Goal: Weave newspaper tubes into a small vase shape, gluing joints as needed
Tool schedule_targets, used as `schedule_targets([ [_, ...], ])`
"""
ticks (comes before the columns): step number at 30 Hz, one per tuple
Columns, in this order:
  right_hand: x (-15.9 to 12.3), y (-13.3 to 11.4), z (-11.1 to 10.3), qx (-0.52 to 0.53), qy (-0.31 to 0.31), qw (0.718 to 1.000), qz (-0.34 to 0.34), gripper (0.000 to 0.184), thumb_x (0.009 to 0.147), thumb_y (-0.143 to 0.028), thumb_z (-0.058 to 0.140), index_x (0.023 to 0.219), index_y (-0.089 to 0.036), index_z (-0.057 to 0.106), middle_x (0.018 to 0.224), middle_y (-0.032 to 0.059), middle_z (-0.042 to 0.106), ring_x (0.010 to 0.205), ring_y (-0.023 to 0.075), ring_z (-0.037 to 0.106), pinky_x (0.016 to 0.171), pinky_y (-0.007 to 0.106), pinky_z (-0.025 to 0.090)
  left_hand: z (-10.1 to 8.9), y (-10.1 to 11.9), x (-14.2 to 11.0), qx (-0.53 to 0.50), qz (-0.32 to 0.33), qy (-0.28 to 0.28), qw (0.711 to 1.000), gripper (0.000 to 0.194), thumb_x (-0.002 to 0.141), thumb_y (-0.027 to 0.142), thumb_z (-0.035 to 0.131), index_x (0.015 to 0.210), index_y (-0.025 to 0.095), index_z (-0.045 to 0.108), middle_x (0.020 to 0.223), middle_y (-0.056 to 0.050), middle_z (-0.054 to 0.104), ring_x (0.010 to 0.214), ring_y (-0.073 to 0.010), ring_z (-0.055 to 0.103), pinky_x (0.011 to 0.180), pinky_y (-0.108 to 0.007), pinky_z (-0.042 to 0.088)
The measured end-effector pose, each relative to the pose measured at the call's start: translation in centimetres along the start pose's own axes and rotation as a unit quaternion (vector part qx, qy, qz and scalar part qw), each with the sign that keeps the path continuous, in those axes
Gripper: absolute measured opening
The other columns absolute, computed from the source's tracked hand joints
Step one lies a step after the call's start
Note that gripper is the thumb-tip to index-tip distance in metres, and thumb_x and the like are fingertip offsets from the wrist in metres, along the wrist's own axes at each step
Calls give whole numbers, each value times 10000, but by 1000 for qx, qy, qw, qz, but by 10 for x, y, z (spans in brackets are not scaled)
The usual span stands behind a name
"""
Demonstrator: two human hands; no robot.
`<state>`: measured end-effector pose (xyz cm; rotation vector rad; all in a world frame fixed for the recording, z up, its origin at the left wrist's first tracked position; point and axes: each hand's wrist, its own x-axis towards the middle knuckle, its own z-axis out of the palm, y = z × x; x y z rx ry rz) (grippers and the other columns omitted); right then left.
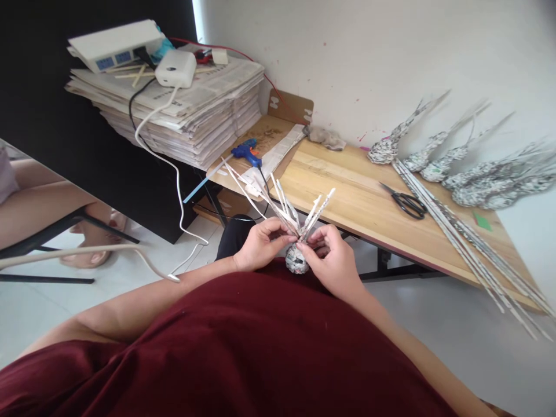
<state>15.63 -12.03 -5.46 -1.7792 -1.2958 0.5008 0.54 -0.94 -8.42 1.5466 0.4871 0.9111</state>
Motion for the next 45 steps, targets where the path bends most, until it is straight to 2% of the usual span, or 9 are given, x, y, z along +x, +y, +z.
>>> schedule_targets([
  [5,1,-7,-3,-91,-4,989,-113,331,840,-228,648,1171,-219,635,900,39,673,754,172,657,702,294,541,3,4,3,-63,-22,-30,997,159,789,264,765,806,128,685,814,-46,672,795,-144,638,783,-275,523],
  [7,3,-11,-4,-112,-11,985,-133,319,856,-214,608,1172,-214,656,923,56,688,748,179,655,712,309,537,2,7,5,-60,-14,-44,997,142,800,258,752,811,131,689,816,-43,675,801,-143,640,796,-275,520],
  [12,7,-18,-5,-25,-37,998,-39,163,873,-265,592,993,-224,694,720,19,691,584,163,611,595,294,490,1,12,6,9,6,-46,999,146,811,272,739,804,133,696,820,-54,666,793,-150,622,774,-277,505],
  [17,5,-15,1,113,-32,992,36,130,864,-339,637,896,-214,629,655,-3,639,556,142,572,536,257,456,5,10,1,-65,-90,-22,994,266,749,336,793,782,124,638,752,-27,652,689,-119,589,677,-244,488],
  [22,-1,-11,4,180,-83,980,-4,100,894,-315,616,927,-221,609,693,-12,600,597,132,540,557,250,437,4,13,-1,-108,-176,-19,978,354,691,395,831,821,112,664,741,-22,658,658,-109,585,630,-221,465],
  [28,1,-13,2,99,-103,987,-73,131,895,-350,652,933,-233,696,701,-4,611,594,135,526,600,274,443,2,14,0,-94,-205,-21,974,397,598,389,881,780,103,674,717,-20,655,635,-101,571,599,-203,445],
  [33,4,-10,4,118,-125,978,-121,142,913,-322,634,963,-270,756,843,30,674,729,171,610,721,322,494,2,10,1,-139,-250,-4,958,410,599,435,874,749,101,689,680,-19,650,587,-91,561,567,-202,444],
  [40,3,-15,4,123,-156,969,-147,237,946,-277,573,1098,-299,754,990,44,701,959,202,647,884,353,500,4,9,0,-190,-282,19,940,396,541,352,905,757,100,689,694,-19,659,602,-97,581,578,-209,450],
  [45,-2,-17,0,124,-166,975,-83,325,956,-291,541,1273,-254,600,857,7,673,709,152,615,712,300,502,7,14,-1,-151,-255,31,955,388,610,396,872,780,117,663,674,6,639,584,-85,556,558,-200,426],
])
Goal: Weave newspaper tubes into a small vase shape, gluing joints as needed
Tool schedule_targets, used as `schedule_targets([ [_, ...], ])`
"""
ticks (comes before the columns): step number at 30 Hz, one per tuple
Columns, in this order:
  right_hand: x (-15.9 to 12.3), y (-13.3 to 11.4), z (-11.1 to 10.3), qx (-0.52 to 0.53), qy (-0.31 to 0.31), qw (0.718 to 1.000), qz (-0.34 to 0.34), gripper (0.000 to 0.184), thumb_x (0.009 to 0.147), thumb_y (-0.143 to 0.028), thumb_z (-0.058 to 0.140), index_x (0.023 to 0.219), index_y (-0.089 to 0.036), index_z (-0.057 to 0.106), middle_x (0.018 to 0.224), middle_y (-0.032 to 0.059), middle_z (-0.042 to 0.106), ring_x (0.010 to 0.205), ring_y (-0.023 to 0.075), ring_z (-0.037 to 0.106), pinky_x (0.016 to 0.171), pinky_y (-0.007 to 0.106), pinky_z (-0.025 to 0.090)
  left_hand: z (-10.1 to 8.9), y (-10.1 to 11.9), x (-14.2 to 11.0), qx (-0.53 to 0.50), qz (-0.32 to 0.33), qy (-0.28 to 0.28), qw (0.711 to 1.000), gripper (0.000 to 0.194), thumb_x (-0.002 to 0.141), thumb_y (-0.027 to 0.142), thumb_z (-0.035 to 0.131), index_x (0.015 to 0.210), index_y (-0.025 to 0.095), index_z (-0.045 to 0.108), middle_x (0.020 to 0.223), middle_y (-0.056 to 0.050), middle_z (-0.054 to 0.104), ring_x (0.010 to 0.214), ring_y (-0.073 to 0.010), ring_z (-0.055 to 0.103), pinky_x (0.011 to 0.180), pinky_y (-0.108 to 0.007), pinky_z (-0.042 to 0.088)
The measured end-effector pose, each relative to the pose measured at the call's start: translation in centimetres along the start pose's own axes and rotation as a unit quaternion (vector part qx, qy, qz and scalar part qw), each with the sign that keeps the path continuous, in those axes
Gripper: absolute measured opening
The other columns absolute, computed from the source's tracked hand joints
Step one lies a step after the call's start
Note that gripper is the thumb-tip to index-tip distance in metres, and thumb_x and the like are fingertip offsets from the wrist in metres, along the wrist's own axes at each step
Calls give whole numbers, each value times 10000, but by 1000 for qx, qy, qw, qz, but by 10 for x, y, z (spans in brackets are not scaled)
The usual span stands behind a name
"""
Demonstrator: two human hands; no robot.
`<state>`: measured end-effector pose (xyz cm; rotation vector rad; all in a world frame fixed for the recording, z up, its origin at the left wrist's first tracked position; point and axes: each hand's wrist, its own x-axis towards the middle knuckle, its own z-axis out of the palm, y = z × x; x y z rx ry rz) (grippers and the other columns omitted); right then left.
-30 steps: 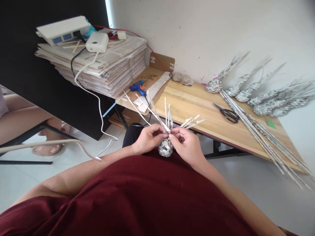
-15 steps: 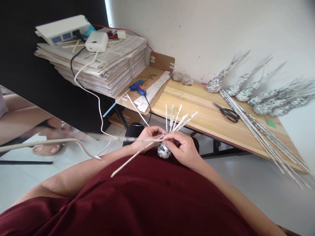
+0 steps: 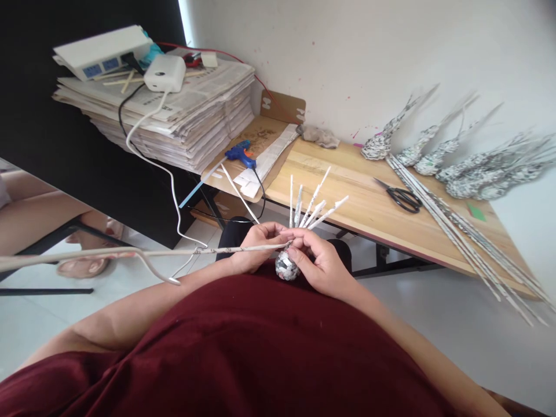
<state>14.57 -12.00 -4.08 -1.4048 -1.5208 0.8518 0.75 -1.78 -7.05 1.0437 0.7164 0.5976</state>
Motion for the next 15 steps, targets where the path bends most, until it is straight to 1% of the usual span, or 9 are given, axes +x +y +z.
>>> schedule_targets([
  [2,-1,0,0,3,0,1000,14,314,955,-292,534,1264,-244,563,845,3,656,684,146,598,682,291,490,-1,1,-3,17,17,-1,1000,362,655,397,849,797,116,671,709,-4,652,614,-90,569,573,-199,436],
  [3,-2,0,0,-1,4,1000,14,301,949,-289,539,1245,-241,557,846,3,646,688,145,594,679,288,487,-3,2,-4,24,20,-11,999,349,668,387,843,814,115,681,736,-16,666,635,-99,584,587,-204,449],
  [7,-1,-1,0,-11,11,1000,18,294,905,-270,580,1195,-242,545,783,-21,578,636,127,549,624,266,469,-10,3,-9,30,6,-80,996,343,721,346,813,956,117,712,837,-68,714,736,-162,656,657,-254,510],
  [10,0,-2,1,-8,10,999,31,319,871,-267,610,1181,-245,538,771,-32,536,611,114,529,579,247,455,-12,3,-10,-2,1,-108,994,353,742,335,805,1009,126,705,862,-77,725,783,-185,683,695,-278,530],
  [12,0,-3,2,-2,9,999,40,345,852,-265,629,1181,-249,529,797,-27,535,614,110,526,562,241,449,-11,2,-9,-13,4,-108,994,332,751,347,803,982,130,707,844,-65,724,767,-175,682,698,-277,529],
  [15,0,-2,4,22,19,999,37,347,834,-265,657,1154,-257,523,804,-29,530,624,112,521,578,248,458,-7,1,-7,-4,17,-71,997,288,751,369,802,887,130,718,781,-37,708,692,-138,652,647,-246,500],
])
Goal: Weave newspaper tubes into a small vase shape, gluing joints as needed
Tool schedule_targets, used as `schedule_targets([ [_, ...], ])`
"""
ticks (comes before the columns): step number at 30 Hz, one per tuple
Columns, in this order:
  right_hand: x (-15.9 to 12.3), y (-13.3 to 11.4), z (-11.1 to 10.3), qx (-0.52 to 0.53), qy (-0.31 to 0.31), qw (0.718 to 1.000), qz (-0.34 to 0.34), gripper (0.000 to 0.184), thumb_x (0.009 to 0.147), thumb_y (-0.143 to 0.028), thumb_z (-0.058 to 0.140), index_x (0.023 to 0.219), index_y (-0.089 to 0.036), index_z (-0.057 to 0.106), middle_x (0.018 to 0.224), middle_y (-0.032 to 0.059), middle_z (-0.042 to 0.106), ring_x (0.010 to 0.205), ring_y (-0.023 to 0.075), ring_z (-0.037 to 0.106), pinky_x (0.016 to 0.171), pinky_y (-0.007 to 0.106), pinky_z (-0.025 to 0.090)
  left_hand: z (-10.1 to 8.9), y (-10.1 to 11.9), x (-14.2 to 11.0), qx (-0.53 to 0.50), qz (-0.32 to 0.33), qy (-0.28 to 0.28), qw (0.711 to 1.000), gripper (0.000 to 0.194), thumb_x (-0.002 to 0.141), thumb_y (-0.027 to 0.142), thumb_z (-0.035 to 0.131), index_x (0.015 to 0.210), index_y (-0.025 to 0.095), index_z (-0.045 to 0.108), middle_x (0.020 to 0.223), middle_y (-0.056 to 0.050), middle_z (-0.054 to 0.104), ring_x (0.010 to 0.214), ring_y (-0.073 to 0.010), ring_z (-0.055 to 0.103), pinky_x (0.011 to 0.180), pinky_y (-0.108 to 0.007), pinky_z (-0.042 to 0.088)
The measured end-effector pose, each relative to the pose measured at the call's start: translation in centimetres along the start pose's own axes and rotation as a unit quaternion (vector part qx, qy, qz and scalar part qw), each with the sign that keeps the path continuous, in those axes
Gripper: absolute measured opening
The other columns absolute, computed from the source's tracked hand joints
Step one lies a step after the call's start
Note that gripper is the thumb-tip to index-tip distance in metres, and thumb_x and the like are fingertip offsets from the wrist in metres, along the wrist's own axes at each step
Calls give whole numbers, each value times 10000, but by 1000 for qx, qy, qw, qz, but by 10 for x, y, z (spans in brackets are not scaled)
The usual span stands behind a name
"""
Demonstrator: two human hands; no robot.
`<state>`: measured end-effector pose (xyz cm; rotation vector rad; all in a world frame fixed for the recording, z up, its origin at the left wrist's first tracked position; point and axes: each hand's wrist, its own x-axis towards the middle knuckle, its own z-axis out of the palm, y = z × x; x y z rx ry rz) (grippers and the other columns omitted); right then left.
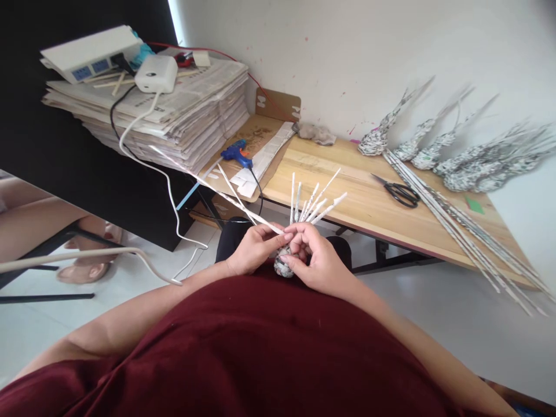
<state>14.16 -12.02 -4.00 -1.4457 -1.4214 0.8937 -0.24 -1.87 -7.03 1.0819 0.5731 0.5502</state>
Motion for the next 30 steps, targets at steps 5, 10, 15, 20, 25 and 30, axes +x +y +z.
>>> schedule_targets([
  [5,-3,11,-1,80,69,994,24,185,875,-332,662,965,-231,536,724,-32,553,637,123,553,620,264,489,1,0,0,-27,-14,40,999,242,731,347,817,823,146,719,696,0,672,636,-107,606,606,-224,469],
  [10,-10,25,-4,85,74,990,80,201,886,-397,656,902,-204,604,772,19,648,656,147,612,602,282,521,-1,-1,-1,-44,-21,41,998,222,716,314,824,811,142,721,692,-6,680,621,-105,601,605,-226,472],
  [15,-14,24,-4,53,137,989,33,196,875,-358,679,1002,-211,647,855,48,701,742,172,657,676,303,548,-2,-1,-1,-44,-30,28,998,233,721,300,818,856,138,717,725,-22,700,645,-120,624,623,-235,493],
  [20,-10,20,-7,11,164,985,44,195,873,-378,670,942,-197,689,843,59,726,723,177,670,642,294,548,-2,0,-3,-41,-38,11,998,239,726,300,819,864,138,708,728,-14,684,633,-103,608,606,-214,482],
  [25,0,19,-12,55,141,981,120,274,829,-432,698,927,-179,658,744,28,700,544,137,631,472,243,494,0,-1,-1,-26,-16,14,999,248,717,318,835,839,133,725,727,-19,677,659,-108,605,630,-221,481],
  [30,2,14,-15,85,126,979,138,270,817,-435,704,868,-185,615,538,-54,575,389,103,545,366,203,386,-2,-4,1,-5,3,6,1000,259,754,357,807,866,135,732,745,-27,676,672,-110,594,644,-230,470],
])
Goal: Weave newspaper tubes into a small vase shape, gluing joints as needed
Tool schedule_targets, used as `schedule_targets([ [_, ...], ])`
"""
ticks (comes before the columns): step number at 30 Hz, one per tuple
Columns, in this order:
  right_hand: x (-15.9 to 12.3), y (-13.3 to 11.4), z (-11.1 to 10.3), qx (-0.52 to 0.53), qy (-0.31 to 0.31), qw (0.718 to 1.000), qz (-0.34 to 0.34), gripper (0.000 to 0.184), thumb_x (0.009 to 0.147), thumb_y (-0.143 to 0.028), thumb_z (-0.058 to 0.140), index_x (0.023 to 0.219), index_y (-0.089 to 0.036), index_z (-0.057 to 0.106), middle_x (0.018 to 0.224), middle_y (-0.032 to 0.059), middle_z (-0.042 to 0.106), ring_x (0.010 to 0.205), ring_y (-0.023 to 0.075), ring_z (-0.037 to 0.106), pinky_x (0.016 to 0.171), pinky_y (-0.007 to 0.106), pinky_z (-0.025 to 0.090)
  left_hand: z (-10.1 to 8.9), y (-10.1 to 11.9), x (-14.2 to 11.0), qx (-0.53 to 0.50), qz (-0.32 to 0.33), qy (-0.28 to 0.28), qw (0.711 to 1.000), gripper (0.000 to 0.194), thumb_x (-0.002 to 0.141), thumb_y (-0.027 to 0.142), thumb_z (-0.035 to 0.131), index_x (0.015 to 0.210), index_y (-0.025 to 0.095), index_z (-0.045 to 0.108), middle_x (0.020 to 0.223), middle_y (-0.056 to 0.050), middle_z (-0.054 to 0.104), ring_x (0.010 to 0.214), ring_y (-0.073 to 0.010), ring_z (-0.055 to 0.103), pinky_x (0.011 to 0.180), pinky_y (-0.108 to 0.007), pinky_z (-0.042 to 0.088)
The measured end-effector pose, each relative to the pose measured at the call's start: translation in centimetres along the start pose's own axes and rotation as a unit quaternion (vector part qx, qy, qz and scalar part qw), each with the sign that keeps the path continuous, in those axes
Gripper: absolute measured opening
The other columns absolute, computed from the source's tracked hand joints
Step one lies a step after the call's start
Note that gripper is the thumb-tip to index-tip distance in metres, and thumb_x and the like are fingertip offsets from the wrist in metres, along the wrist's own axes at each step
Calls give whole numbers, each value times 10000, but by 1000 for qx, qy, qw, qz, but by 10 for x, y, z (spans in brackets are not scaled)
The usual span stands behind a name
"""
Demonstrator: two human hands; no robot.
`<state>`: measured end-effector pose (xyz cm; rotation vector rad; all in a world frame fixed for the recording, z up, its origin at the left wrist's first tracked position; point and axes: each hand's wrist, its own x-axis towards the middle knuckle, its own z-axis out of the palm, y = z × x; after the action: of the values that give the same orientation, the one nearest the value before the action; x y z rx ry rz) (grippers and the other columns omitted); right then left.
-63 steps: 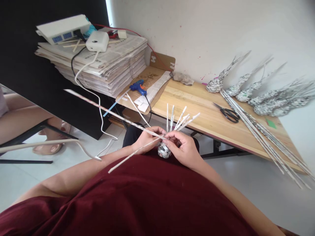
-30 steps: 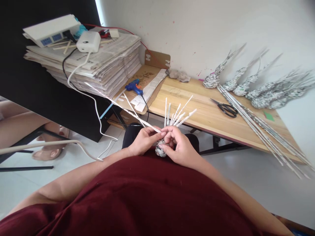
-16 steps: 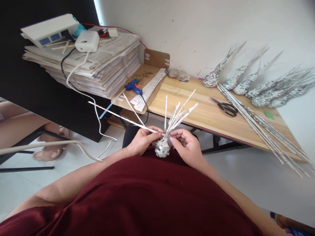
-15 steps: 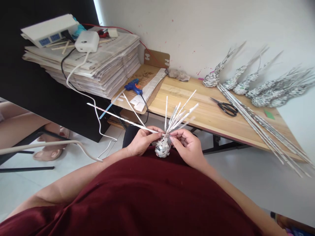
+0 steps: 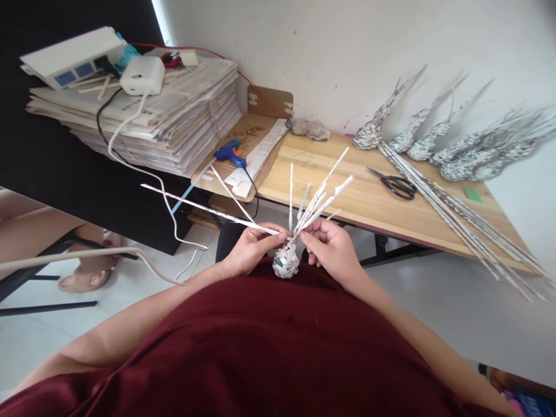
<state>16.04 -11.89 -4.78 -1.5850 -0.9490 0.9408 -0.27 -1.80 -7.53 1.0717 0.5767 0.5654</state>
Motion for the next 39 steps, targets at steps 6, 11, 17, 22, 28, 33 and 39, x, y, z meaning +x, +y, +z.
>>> schedule_targets([
  [6,-3,3,2,16,-22,997,-68,235,825,-393,719,903,-192,627,709,3,678,559,131,640,513,241,522,0,2,2,38,-3,-33,999,279,756,363,804,855,131,686,699,4,617,611,-82,529,580,-201,406],
  [11,2,10,3,-15,-1,998,-59,213,849,-394,690,836,-196,610,657,-3,655,527,144,639,467,237,486,1,1,3,48,-7,-59,997,314,762,392,792,857,127,653,712,-1,599,623,-96,533,582,-212,412],
  [17,4,9,2,-31,13,998,-50,236,869,-418,655,827,-191,607,657,2,648,505,141,624,471,243,486,0,3,6,75,4,-90,993,312,792,399,764,858,123,636,737,-6,590,648,-95,521,609,-216,415],
  [22,-1,-1,-3,-25,-7,997,-68,232,884,-414,648,830,-190,621,680,2,645,550,131,624,519,241,501,1,4,4,122,70,-70,988,298,791,389,766,842,117,653,762,-22,612,678,-105,531,630,-220,431],
  [28,-11,-5,-6,-38,-57,994,-82,178,904,-338,629,1001,-194,666,816,31,682,689,150,642,626,270,527,0,-1,5,131,108,-64,983,253,799,354,764,816,119,670,752,-28,643,680,-107,563,640,-220,455],
  [33,-12,-2,-5,-67,-40,991,-113,158,873,-343,681,907,-190,664,813,36,676,680,150,611,596,267,488,0,-3,8,186,175,-35,966,222,776,325,789,819,128,695,797,-39,655,735,-122,601,690,-229,477],
  [39,-13,1,-5,-56,-13,991,-121,189,902,-370,654,828,-199,623,751,27,667,669,155,610,618,282,493,0,4,4,224,166,-44,959,235,788,345,778,838,127,706,804,-53,674,732,-131,616,669,-231,485],
])
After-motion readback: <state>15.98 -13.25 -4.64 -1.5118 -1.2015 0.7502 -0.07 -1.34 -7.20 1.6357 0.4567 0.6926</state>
